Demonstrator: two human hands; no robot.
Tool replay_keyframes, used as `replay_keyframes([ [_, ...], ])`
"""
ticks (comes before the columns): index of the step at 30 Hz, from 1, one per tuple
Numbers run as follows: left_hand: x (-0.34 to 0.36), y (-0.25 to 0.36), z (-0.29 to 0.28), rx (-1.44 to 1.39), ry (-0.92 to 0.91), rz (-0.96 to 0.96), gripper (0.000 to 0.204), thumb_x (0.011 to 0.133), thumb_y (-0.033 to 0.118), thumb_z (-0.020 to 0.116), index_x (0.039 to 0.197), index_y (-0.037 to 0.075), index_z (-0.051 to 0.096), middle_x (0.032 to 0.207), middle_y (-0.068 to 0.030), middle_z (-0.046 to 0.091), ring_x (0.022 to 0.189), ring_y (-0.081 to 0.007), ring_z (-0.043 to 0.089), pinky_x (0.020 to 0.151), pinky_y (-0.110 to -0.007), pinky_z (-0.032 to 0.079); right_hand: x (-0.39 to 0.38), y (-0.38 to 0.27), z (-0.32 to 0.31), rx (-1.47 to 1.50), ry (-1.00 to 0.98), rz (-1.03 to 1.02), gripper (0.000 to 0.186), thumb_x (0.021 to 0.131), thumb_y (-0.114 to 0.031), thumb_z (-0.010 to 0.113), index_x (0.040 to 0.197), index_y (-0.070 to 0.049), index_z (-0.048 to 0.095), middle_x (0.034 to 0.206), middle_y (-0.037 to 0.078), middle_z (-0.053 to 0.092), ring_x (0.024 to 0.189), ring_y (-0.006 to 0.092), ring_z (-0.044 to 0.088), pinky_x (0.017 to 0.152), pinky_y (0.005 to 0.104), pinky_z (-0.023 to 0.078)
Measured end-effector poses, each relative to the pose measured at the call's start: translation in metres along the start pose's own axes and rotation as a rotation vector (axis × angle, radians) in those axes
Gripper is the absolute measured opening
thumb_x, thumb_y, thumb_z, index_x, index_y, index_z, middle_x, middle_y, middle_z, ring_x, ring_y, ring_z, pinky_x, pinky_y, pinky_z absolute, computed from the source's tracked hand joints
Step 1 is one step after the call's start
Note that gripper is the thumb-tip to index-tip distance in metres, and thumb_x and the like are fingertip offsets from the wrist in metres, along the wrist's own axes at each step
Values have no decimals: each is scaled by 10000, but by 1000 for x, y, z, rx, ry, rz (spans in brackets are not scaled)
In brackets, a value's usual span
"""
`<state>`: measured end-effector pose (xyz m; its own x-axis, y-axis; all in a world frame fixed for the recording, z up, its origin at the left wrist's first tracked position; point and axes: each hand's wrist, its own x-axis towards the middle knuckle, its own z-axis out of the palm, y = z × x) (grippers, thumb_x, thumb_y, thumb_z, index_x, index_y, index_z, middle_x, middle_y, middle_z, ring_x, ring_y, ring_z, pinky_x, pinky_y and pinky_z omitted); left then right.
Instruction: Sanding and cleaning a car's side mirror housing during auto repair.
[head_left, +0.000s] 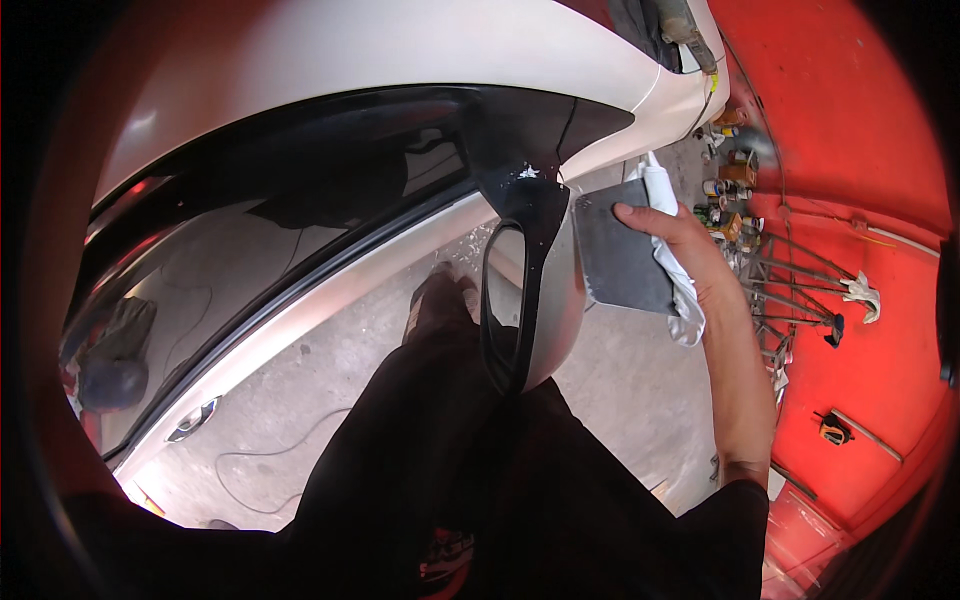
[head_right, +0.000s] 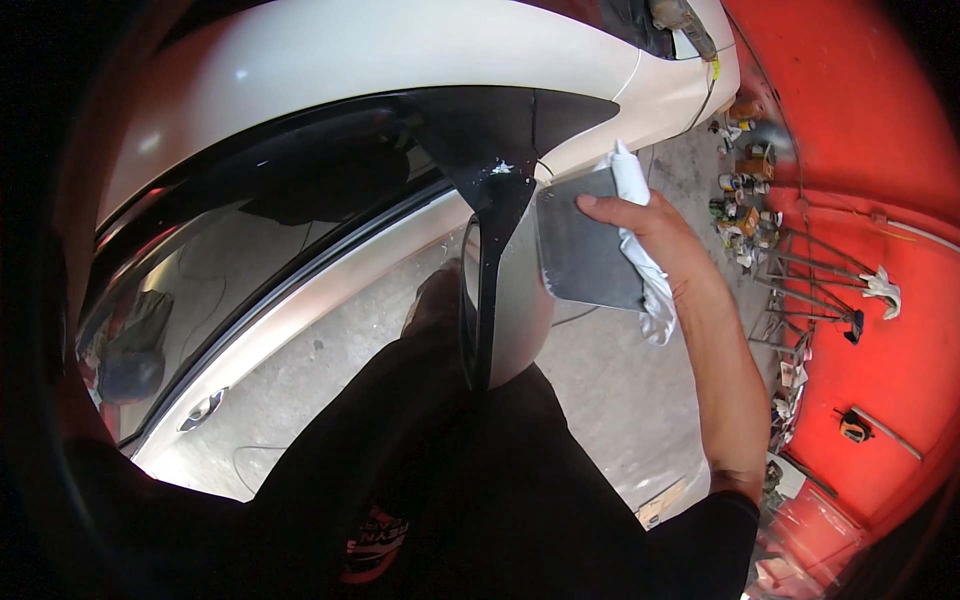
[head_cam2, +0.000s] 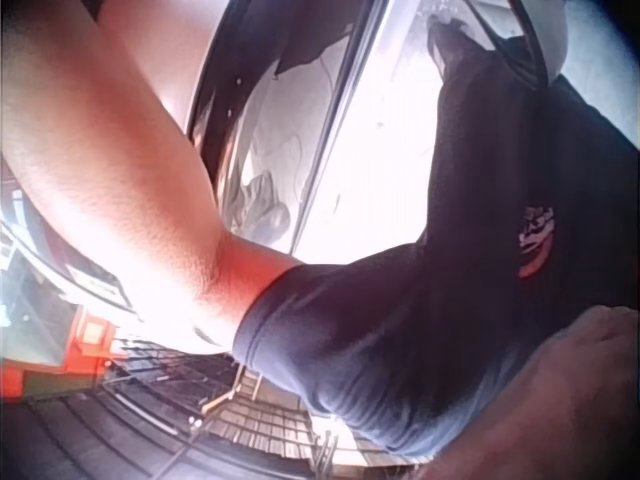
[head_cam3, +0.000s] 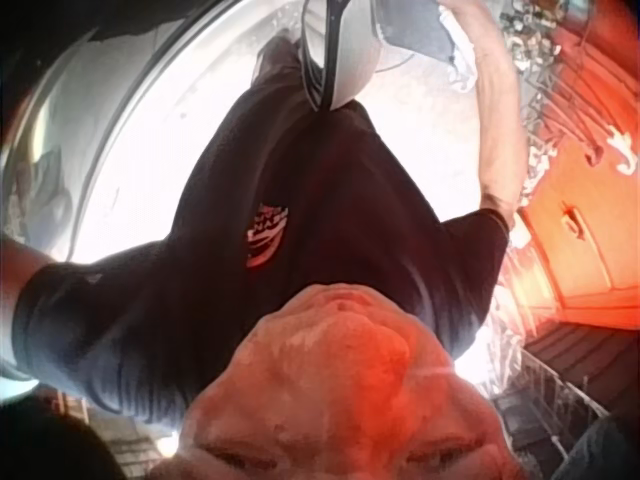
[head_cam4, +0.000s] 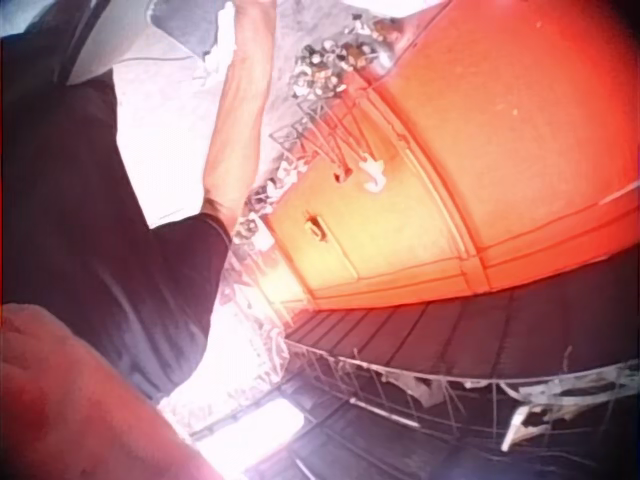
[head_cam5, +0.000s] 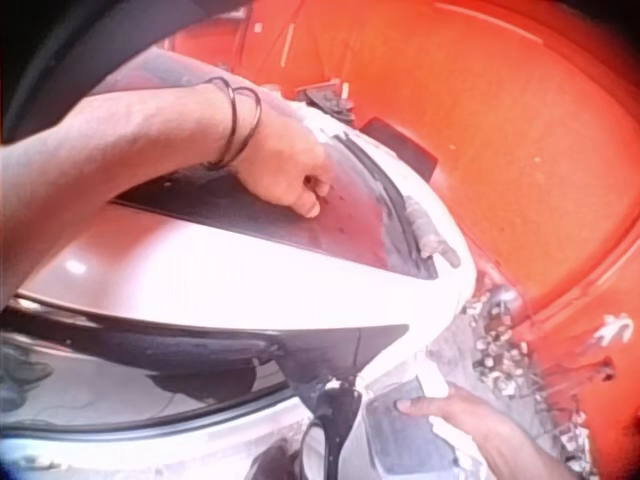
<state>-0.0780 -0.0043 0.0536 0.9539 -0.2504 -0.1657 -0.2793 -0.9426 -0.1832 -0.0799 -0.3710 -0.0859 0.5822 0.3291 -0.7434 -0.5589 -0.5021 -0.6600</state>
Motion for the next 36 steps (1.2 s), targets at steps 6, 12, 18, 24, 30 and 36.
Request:
replay_keyframes([
  [6,-9,0,-3,13,28,10,429,1003,435,692,1300,147,803,1217,-139,821,1155,-340,764,1014,-449,575,8,11,-11,-71,-82,-81,567,911,-228,893,1380,-1,670,1188,88,759,1013,194,746,915,353,591],
  [12,18,-24,22,-54,59,96,423,1012,386,704,1269,59,782,1211,-189,806,1128,-378,759,1015,-465,577,-20,16,-46,-358,391,-254,400,942,-217,874,1217,42,743,1009,64,784,843,152,719,775,345,580],
  [18,13,-27,25,-124,218,235,396,1030,319,705,1249,-7,754,1195,-258,771,1129,-435,738,1038,-487,574,-61,48,-31,-1365,-8,-540,1074,830,-9,836,1742,-327,368,914,174,768,818,394,758,731,480,597],
  [24,5,10,4,-59,138,110,377,1033,272,704,1281,-9,741,1249,-255,736,1162,-446,717,1064,-508,561,-21,53,-20,-1578,43,-655,1166,831,88,747,1769,-405,263,829,121,698,757,342,736,646,469,558],
  [30,4,14,4,-10,129,80,359,1044,237,706,1303,-10,736,1256,-246,733,1181,-433,710,1083,-497,557,-51,72,-15,-1643,-127,-668,1118,856,102,714,1746,-449,322,875,67,709,796,299,745,657,435,581],
  [36,2,22,0,-3,122,83,352,1043,211,710,1319,-6,736,1263,-244,738,1187,-435,709,1088,-491,561,-22,67,-25,-1629,40,-746,1088,847,41,773,1716,-482,382,822,58,691,760,281,733,653,419,580],
])
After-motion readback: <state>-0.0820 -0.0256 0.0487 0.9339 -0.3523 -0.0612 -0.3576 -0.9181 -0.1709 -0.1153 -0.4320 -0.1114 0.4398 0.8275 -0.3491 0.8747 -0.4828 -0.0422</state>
